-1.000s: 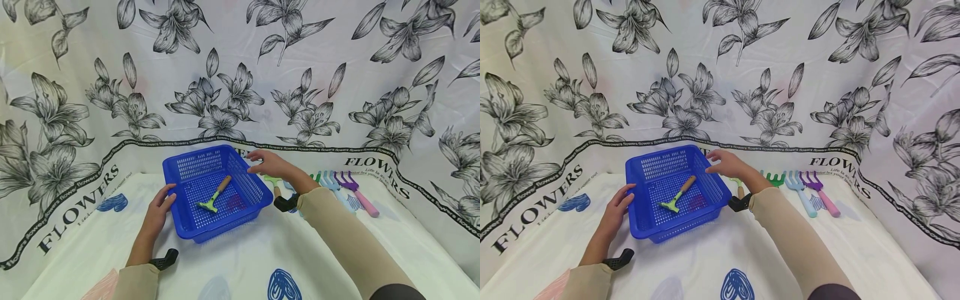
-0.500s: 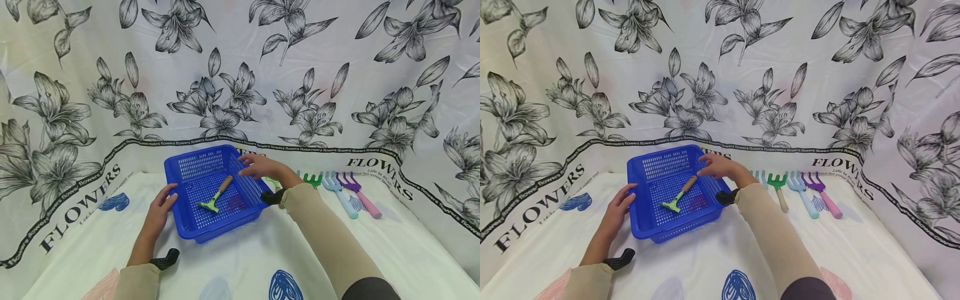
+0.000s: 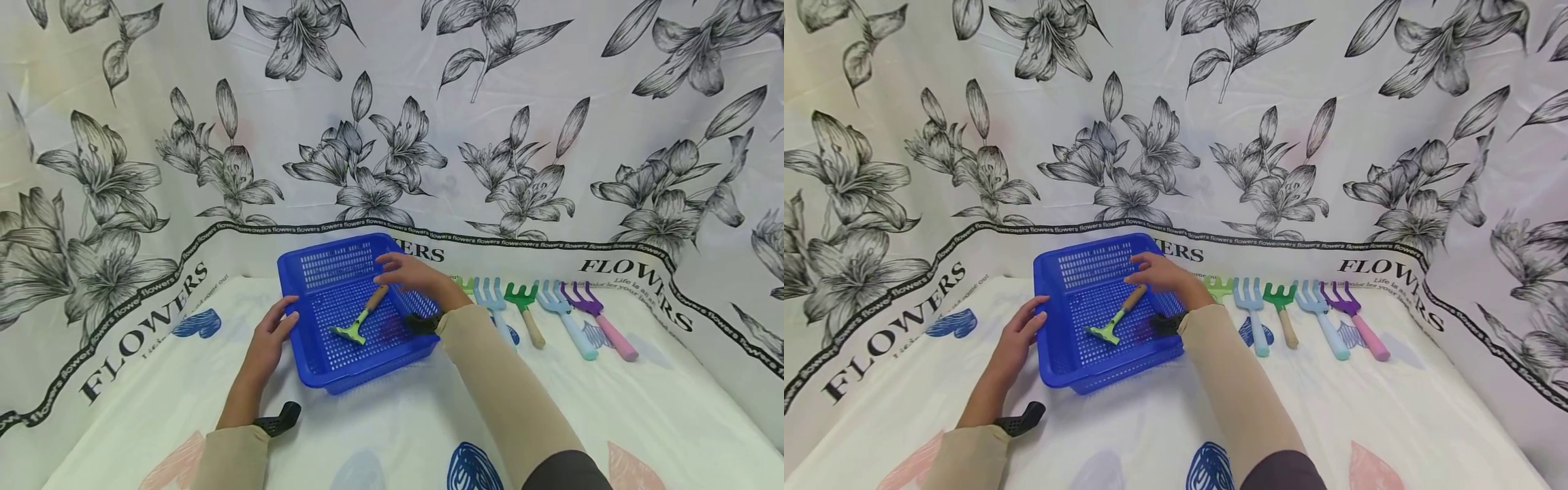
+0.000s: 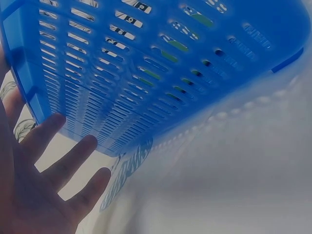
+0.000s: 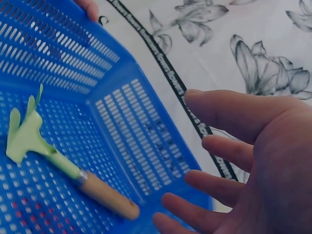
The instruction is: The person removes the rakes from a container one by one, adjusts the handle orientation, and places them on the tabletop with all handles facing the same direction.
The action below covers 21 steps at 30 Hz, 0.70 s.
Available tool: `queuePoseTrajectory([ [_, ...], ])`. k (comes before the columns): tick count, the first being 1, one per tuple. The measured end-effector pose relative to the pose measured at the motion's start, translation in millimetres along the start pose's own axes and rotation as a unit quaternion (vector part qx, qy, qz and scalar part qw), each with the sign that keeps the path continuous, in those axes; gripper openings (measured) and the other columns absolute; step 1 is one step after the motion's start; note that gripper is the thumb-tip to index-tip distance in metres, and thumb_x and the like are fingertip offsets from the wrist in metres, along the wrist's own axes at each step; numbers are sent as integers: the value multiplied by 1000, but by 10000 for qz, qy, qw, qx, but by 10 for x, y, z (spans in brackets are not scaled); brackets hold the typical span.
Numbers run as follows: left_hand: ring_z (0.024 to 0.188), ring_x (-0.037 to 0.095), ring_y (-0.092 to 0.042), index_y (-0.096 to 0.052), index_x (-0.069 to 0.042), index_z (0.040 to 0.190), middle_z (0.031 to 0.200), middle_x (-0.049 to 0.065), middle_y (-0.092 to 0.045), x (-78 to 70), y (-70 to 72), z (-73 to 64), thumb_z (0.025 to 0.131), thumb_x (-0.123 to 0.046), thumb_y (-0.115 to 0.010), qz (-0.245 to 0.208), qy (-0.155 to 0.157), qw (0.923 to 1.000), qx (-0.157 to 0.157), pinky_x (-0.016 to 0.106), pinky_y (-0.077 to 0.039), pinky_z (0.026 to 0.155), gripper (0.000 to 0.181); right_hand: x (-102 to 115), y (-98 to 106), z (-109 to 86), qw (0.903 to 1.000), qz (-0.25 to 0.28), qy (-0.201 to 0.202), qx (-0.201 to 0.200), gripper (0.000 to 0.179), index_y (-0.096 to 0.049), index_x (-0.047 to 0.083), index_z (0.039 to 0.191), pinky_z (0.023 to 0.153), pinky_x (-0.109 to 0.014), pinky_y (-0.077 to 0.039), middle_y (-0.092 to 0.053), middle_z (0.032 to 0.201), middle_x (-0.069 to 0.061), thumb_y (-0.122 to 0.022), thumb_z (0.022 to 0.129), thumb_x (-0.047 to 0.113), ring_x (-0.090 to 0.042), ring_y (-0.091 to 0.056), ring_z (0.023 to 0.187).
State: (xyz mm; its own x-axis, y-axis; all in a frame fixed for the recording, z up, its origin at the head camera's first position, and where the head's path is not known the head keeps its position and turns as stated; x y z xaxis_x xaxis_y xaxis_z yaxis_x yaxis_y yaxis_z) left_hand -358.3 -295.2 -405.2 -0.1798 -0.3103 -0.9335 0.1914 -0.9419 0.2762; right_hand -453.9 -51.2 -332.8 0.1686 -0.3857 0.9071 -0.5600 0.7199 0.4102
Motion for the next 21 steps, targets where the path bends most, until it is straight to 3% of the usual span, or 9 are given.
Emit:
queuePoseTrajectory([
  [7,139,38,-33,-39,-20,148,158,9,-26,-1,5,-11,101,-44,-47,-19,-12,10000,31,57,-33,106,53,41,-211,116,9998,-73,26,166,55,-45,13,143,104,-51,-39,-44,144,-14,-66,93,22,-29,-52,123],
  [11,137,38,-35,-39,-21,148,157,9,-27,-4,17,-12,101,-46,-47,2,-21,10000,23,57,-34,106,54,30,-423,136,9974,-212,-79,681,56,-45,13,143,102,-54,-40,-53,135,-13,-67,93,25,-35,-57,117],
  [14,137,38,-36,-39,-21,148,157,10,-27,-9,26,-13,101,-47,-47,19,-18,10000,-2,57,-35,106,55,-2,-553,134,9941,-312,-239,1009,57,-45,13,143,101,-54,-41,-55,132,-11,-68,93,26,-38,-52,122],
  [21,138,38,-34,-39,-19,148,158,10,-26,2,5,-4,101,-47,-46,36,2,10000,16,56,-36,105,55,-82,-545,154,9939,-271,-542,921,55,-44,11,143,103,-56,-38,-52,135,-14,-66,94,24,-41,-49,126],
])
Point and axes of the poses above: each hand's wrist, its own z-axis towards the middle knuckle, its own y-axis out of the back of the hand, x = y × z, the point moved 10 cm from there along z, towards the middle knuckle
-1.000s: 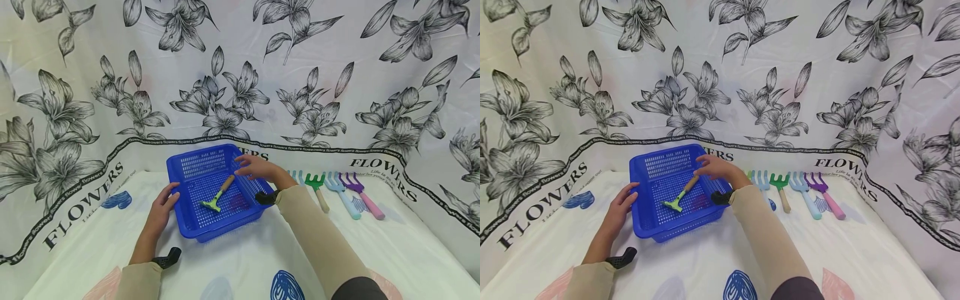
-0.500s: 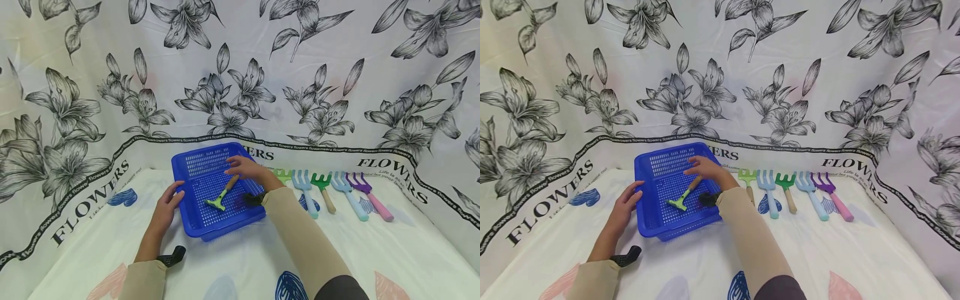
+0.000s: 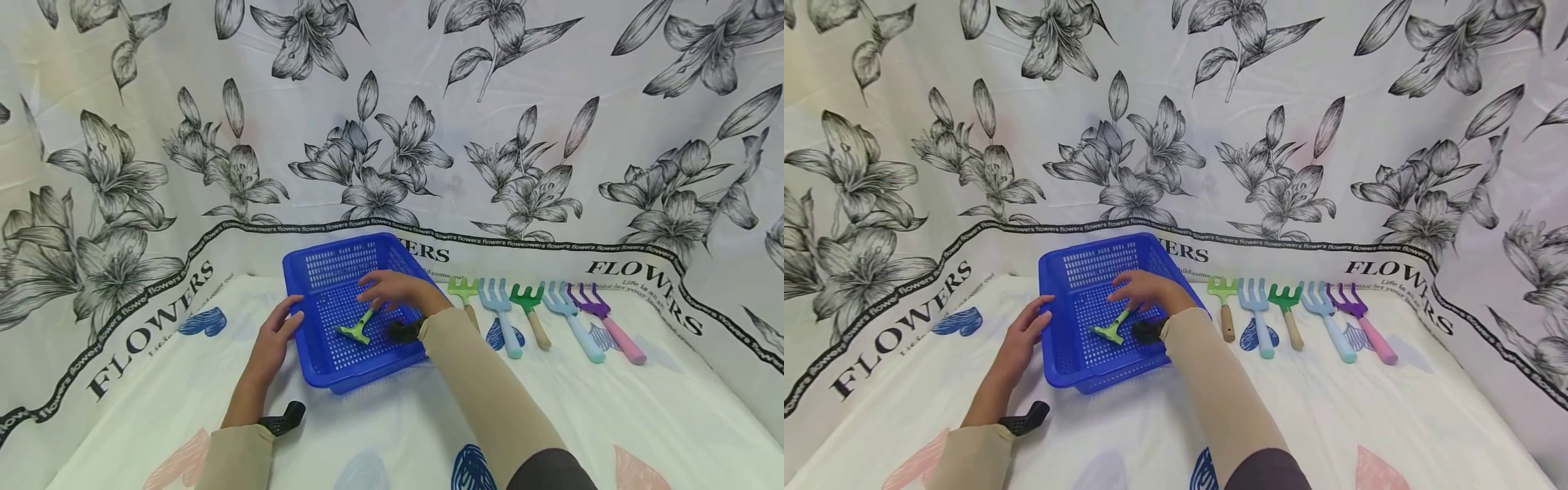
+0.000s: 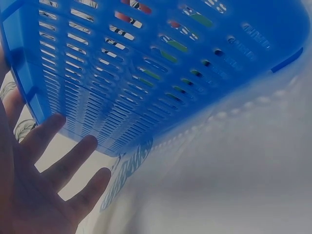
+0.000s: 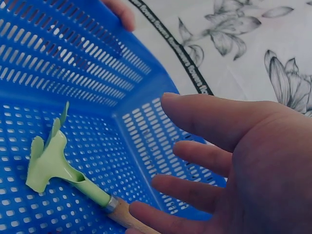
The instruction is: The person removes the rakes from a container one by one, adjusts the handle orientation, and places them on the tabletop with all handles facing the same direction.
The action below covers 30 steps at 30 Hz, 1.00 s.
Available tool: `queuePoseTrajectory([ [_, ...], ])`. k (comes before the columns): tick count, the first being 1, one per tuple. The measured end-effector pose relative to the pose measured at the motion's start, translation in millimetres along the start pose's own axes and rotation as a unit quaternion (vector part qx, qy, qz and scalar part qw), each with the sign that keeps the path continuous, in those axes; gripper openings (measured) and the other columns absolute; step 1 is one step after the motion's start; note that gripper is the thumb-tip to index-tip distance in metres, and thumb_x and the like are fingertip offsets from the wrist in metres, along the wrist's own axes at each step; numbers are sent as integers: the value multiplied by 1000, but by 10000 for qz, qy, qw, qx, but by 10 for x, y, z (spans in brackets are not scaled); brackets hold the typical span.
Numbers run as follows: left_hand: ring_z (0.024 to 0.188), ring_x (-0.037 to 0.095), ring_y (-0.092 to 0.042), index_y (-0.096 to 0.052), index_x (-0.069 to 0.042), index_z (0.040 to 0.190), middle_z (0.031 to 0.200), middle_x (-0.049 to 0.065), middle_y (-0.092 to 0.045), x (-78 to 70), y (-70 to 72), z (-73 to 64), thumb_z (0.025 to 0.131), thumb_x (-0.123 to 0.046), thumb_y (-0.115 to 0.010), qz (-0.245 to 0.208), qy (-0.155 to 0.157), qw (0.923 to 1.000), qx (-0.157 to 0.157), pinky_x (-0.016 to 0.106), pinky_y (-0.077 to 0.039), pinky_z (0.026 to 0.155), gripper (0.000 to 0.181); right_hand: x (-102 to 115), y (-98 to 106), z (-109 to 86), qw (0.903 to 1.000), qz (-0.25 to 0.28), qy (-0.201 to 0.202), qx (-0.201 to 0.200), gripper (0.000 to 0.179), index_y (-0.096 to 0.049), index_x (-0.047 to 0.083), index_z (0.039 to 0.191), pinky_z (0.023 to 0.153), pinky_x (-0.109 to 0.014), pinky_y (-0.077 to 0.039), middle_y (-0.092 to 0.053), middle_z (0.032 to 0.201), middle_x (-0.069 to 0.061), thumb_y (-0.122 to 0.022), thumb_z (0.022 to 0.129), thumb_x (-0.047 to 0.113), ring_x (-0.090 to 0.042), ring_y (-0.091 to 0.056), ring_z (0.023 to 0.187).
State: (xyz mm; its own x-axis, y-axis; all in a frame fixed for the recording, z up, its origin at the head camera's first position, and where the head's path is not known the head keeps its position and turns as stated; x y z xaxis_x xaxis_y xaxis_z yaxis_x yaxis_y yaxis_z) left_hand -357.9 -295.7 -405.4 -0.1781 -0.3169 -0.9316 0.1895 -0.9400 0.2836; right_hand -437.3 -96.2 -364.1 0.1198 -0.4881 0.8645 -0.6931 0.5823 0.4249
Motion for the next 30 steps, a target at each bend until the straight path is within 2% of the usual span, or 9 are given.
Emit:
queuePoseTrajectory([
  [5,138,39,-34,-39,-16,147,157,12,-27,-8,-17,-6,102,-43,-47,-60,-43,10000,15,57,-35,105,54,-72,18,55,9998,-123,-165,-74,56,-45,12,143,103,-54,-39,-49,138,-13,-67,93,27,-38,-51,124],
  [10,138,38,-35,-41,-19,147,157,10,-28,1,-21,-3,101,-43,-47,-38,-22,10000,-17,57,-36,105,52,-120,-24,113,9991,-321,-274,-74,59,-43,8,145,102,-53,-41,-45,143,-13,-66,94,28,-37,-50,125],
  [14,138,39,-35,-41,-20,147,157,10,-28,-11,-17,9,100,-46,-48,-10,-37,10000,-28,57,-36,104,54,-131,-52,116,9983,-424,-406,-60,60,-44,8,145,101,-55,-41,-46,141,-16,-66,93,30,-38,-48,127],
  [23,138,39,-34,-40,-18,147,157,11,-27,-22,-7,-2,101,-46,-47,-14,-24,10000,-13,57,-34,106,55,-155,-248,112,9929,-760,-746,538,62,-42,9,147,103,-54,-39,-40,148,-13,-64,94,32,-41,-39,133],
  [30,138,38,-34,-41,-21,146,157,8,-28,4,16,-7,100,-48,-48,-24,27,10000,-58,57,-35,105,54,-124,-347,128,9926,-656,-681,765,56,-46,5,142,106,-47,-39,-44,145,-15,-64,95,30,-40,-44,129],
])
Point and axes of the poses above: each hand's wrist, its own z-axis towards the middle knuckle, its own y-axis out of the back of the hand, x = y × z, the point moved 10 cm from there along z, towards the middle knuckle
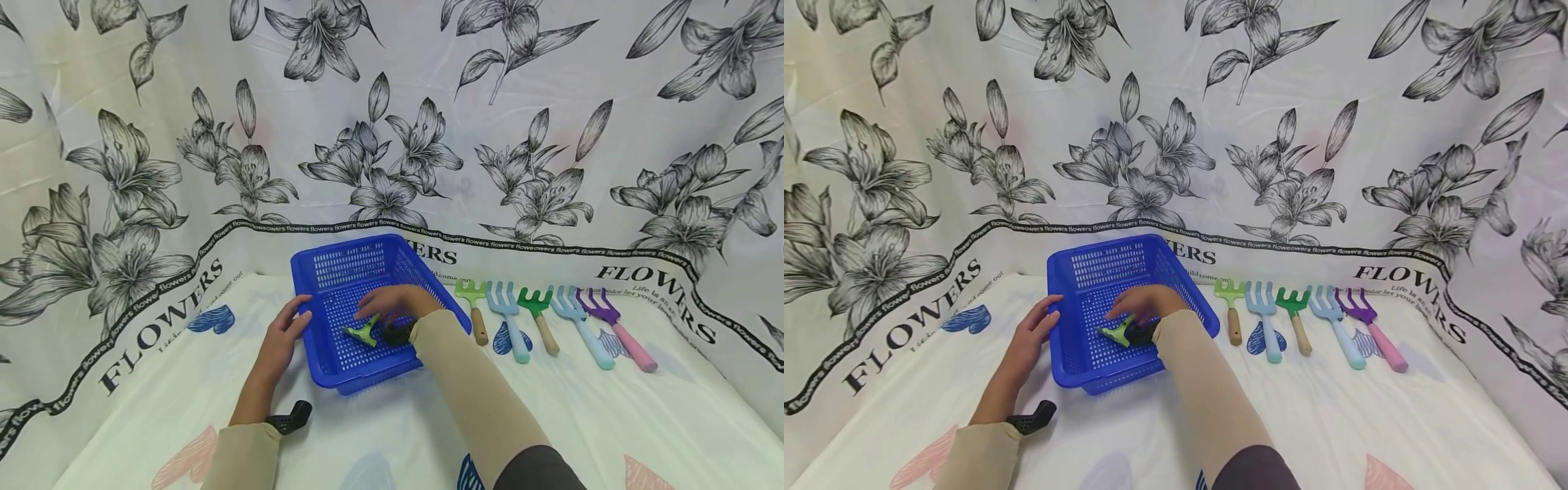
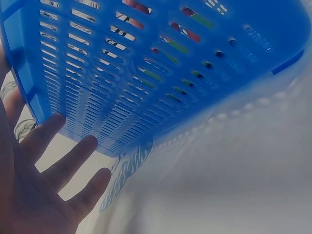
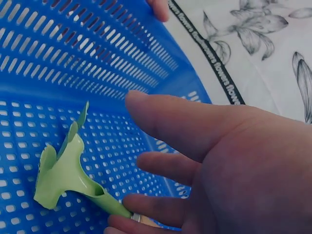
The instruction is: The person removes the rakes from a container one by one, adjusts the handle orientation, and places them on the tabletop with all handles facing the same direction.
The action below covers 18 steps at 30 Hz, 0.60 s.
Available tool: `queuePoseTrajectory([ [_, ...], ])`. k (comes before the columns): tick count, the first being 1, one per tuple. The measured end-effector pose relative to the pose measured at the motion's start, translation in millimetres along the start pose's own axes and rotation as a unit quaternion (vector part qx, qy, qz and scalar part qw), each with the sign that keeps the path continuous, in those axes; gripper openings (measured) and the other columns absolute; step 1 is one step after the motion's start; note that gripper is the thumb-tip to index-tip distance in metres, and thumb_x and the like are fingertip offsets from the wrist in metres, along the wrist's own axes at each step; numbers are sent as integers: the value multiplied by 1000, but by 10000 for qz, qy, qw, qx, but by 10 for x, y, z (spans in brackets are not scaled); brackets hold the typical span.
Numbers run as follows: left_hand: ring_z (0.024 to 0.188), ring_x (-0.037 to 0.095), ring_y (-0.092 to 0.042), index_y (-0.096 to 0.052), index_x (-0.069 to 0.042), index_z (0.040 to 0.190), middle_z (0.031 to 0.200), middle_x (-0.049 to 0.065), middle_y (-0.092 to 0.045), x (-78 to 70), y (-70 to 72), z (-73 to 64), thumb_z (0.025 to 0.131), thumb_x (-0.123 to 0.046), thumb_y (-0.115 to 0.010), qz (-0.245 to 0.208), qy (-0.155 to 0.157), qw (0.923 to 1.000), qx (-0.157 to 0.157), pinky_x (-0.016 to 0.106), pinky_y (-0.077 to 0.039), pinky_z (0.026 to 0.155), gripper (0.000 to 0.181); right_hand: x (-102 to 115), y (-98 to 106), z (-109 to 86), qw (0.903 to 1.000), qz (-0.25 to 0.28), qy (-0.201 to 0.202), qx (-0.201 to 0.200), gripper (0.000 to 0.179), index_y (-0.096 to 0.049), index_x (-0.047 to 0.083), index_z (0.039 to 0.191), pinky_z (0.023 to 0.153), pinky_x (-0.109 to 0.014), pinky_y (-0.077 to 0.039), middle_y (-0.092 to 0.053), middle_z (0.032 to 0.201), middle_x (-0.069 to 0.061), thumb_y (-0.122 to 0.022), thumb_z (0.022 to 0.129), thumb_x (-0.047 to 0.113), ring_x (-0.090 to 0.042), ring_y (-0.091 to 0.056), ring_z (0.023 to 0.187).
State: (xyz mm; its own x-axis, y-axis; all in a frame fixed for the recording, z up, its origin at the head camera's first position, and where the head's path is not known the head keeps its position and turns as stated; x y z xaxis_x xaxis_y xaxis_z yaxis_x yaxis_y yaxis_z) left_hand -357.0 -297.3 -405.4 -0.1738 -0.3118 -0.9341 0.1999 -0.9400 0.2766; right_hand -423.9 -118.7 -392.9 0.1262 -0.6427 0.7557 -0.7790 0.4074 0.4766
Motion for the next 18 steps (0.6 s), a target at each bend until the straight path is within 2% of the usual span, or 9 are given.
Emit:
queuePoseTrajectory([
  [5,139,39,-32,-40,-19,147,158,9,-26,9,-7,6,100,-48,-47,25,5,10000,17,58,-35,105,57,-2,-13,-1,9994,327,-59,-88,58,-45,1,142,106,-44,-40,-45,144,-15,-65,94,27,-35,-45,130],
  [9,139,39,-33,-39,-18,148,158,9,-26,17,-1,9,100,-48,-47,32,4,10000,8,57,-35,105,57,10,-39,-10,9988,494,-55,-23,57,-44,-1,142,103,-44,-42,-47,139,-22,-64,95,24,-36,-49,126],
  [14,138,39,-34,-39,-18,148,158,10,-27,14,2,6,100,-49,-47,16,-20,10000,9,57,-35,105,57,-10,-61,-48,9995,242,-11,216,60,-38,4,147,103,-48,-42,-49,137,-25,-61,97,28,-39,-56,117],
  [18,138,39,-34,-39,-18,148,158,10,-27,12,-2,4,99,-49,-47,6,-34,10000,18,57,-35,105,58,-81,22,-95,9999,88,-36,84,64,-34,8,150,103,-52,-40,-45,143,-18,-60,97,31,-38,-56,118],
])
Point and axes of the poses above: each hand's wrist, its own z-axis towards the middle knuckle, its own y-axis out of the back of the hand, x = y × z, the point moved 10 cm from there along z, towards the middle knuckle
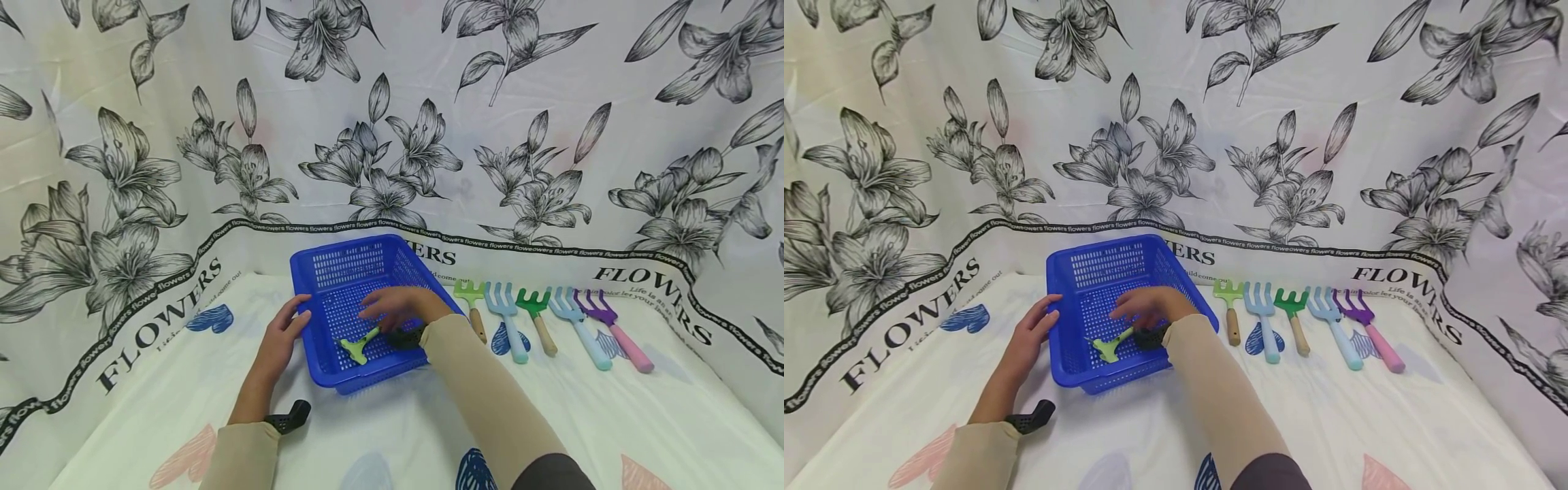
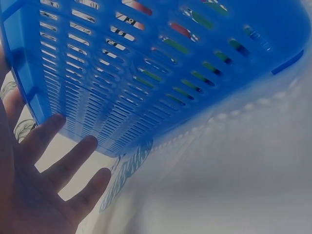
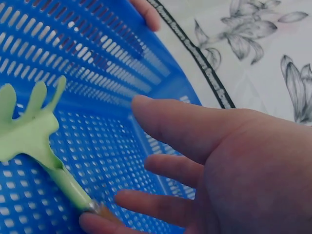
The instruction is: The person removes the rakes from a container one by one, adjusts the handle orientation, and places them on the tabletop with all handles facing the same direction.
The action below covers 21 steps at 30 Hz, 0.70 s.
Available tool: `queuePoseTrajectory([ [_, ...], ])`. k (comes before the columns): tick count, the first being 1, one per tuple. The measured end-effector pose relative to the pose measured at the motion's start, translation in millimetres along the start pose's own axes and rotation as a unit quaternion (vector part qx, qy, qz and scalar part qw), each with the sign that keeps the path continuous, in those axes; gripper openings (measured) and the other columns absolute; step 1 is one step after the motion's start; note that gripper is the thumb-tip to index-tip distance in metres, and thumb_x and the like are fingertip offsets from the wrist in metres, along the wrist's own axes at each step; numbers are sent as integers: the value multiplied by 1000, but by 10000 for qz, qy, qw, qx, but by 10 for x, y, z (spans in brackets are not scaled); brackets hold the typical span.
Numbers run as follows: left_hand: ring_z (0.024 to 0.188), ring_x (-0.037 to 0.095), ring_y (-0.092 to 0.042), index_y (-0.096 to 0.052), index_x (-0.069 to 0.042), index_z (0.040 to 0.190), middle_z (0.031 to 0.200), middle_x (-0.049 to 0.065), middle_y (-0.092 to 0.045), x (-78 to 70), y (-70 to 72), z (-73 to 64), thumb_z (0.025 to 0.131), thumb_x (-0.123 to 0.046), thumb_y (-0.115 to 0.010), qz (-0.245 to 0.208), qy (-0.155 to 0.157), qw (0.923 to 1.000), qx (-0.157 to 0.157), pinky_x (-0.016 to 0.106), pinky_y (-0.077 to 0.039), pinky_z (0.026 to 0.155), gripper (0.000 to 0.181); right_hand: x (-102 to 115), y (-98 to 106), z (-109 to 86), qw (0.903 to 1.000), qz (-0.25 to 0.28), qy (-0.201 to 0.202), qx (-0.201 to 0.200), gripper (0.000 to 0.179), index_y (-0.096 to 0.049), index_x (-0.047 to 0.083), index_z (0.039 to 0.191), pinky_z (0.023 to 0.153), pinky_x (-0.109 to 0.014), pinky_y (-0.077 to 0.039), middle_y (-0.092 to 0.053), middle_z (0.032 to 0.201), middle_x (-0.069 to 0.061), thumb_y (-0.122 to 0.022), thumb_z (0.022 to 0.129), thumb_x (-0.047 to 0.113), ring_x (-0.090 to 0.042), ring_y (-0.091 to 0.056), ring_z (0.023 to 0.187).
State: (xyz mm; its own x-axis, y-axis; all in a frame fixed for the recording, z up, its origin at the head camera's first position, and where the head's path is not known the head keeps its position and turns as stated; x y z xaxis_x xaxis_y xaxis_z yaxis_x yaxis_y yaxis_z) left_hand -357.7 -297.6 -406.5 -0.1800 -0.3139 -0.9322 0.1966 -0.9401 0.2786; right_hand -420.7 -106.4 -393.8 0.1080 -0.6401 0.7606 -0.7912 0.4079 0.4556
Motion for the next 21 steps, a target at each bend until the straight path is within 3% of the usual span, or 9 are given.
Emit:
queuePoseTrajectory([
  [5,138,38,-35,-41,-20,147,157,9,-27,-2,9,7,99,-49,-48,13,-6,10000,-25,57,-36,105,56,-156,134,-59,9994,-18,-258,-239,66,-31,9,152,104,-57,-37,-49,139,-17,-60,97,32,-40,-51,123],
  [11,138,38,-35,-40,-19,147,157,9,-27,-16,-6,7,101,-45,-47,-5,-3,10000,5,57,-36,105,54,-300,273,-130,9974,-122,-375,-596,60,-43,7,145,98,-52,-44,-52,133,-16,-63,95,33,-37,-55,115],
  [16,139,39,-33,-40,-18,147,158,10,-27,-17,-4,-4,102,-40,-47,-3,27,10000,5,57,-35,105,51,-353,288,-183,9968,-277,-467,-579,52,-51,10,139,97,-50,-46,-56,125,-12,-64,93,33,-32,-56,111],
  [21,139,40,-32,-39,-17,148,158,10,-26,-20,-7,-14,102,-40,-46,50,46,10000,5,57,-35,105,51,-372,272,-242,9965,-378,-527,-526,51,-53,14,138,97,-51,-46,-54,129,-7,-64,93,35,-34,-52,118],
])
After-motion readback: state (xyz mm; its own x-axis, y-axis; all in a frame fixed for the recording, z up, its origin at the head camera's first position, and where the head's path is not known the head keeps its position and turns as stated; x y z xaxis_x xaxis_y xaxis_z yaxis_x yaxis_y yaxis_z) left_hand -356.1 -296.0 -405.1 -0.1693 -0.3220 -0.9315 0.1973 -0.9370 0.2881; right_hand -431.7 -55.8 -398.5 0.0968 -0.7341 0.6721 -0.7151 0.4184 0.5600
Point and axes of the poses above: each hand's wrist, its own z-axis towards the middle knuckle, its own y-axis out of the back of the hand, x = y × z, the point moved 10 cm from there along z, towards the middle knuckle
